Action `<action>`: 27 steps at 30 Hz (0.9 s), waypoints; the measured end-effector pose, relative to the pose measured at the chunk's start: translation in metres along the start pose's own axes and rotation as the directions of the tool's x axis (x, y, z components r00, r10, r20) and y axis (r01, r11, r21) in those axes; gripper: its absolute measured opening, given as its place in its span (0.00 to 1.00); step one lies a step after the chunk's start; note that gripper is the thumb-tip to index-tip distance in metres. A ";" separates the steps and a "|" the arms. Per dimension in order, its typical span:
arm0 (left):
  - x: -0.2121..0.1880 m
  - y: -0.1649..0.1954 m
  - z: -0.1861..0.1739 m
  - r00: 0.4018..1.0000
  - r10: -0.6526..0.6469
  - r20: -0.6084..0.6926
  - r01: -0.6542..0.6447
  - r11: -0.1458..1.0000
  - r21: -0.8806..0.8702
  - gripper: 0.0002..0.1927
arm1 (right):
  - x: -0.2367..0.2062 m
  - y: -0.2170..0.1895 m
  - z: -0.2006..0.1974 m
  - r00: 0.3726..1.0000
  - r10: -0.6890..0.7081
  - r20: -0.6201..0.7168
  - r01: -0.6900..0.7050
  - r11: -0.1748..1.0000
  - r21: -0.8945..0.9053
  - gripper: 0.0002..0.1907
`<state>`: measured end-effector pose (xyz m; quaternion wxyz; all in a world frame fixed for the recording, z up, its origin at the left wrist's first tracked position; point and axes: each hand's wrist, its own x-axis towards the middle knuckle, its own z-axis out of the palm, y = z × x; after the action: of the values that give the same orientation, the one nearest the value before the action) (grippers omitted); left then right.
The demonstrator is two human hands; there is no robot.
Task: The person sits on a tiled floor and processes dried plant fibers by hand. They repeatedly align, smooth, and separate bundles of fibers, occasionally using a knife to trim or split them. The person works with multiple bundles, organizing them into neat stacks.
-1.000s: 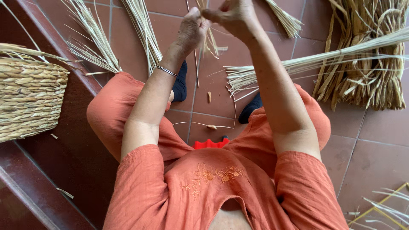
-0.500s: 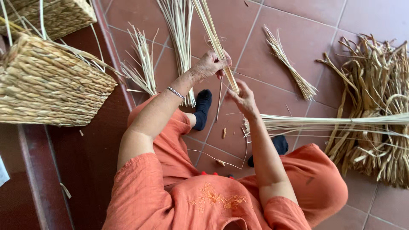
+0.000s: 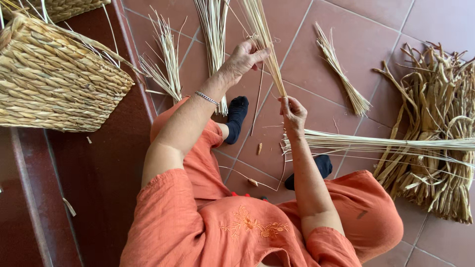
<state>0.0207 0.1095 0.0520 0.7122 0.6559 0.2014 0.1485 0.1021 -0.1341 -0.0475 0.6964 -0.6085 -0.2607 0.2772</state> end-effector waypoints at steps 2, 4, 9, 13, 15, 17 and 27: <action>0.001 0.000 -0.002 0.999 -0.037 -0.011 0.038 0.999 0.015 0.21 | -0.001 0.003 0.002 0.999 -0.025 -0.040 0.023 0.998 -0.063 0.09; 0.001 0.001 -0.002 0.998 -0.043 -0.041 0.043 0.999 -0.017 0.21 | -0.001 0.005 0.005 0.998 -0.055 -0.038 0.053 0.997 -0.054 0.10; -0.003 -0.002 0.003 0.996 -0.027 -0.091 0.020 0.996 -0.085 0.26 | -0.006 0.004 0.012 0.996 -0.006 -0.084 0.006 1.000 0.005 0.10; -0.014 -0.024 0.033 0.995 -0.095 0.030 0.097 0.993 -0.074 0.29 | -0.012 -0.003 0.025 0.991 0.097 -0.094 -0.085 0.988 0.125 0.12; -0.026 -0.036 0.054 0.988 -0.081 0.134 0.087 0.996 -0.035 0.30 | -0.014 -0.007 0.034 0.991 0.114 -0.070 -0.097 0.974 0.204 0.13; -0.035 -0.041 0.070 0.976 -0.075 0.205 0.105 0.985 -0.136 0.32 | -0.017 -0.011 0.042 0.989 0.143 -0.030 -0.128 0.948 0.292 0.15; -0.051 -0.045 0.081 0.991 -0.024 0.128 0.072 0.920 -0.386 0.21 | -0.031 -0.014 0.060 0.955 0.281 0.092 -0.290 0.827 0.482 0.17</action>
<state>0.0129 0.0097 0.0172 0.8427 0.5038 0.1401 0.1280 0.0392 -0.1155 -0.0272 0.7761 -0.4416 -0.0938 0.4402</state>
